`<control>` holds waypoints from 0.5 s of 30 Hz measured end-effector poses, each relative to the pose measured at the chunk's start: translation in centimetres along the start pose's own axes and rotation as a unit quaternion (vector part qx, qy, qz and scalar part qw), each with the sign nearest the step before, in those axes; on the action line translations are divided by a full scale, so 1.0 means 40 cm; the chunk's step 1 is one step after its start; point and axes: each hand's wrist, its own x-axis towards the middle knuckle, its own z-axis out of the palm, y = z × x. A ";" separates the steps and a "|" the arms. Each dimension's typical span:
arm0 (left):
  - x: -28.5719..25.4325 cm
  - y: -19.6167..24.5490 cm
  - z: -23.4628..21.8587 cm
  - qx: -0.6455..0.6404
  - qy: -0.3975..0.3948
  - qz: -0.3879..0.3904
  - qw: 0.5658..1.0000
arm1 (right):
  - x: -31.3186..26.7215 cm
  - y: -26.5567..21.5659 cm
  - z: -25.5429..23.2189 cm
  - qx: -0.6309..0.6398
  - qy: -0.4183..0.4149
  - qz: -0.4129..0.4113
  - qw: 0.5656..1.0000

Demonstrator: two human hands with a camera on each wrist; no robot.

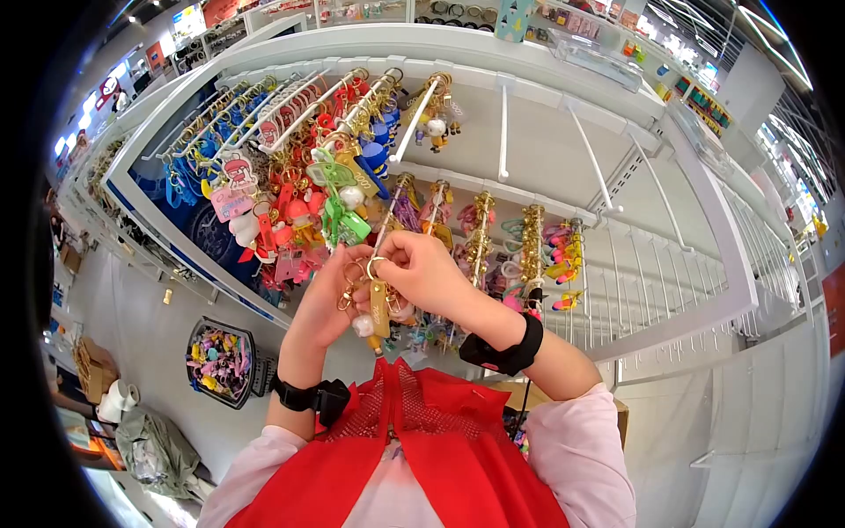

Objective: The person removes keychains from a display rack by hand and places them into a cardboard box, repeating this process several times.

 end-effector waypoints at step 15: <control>-0.003 -0.052 -0.037 0.286 -0.049 0.020 0.957 | 0.072 0.042 -0.047 -0.021 0.086 -0.149 0.985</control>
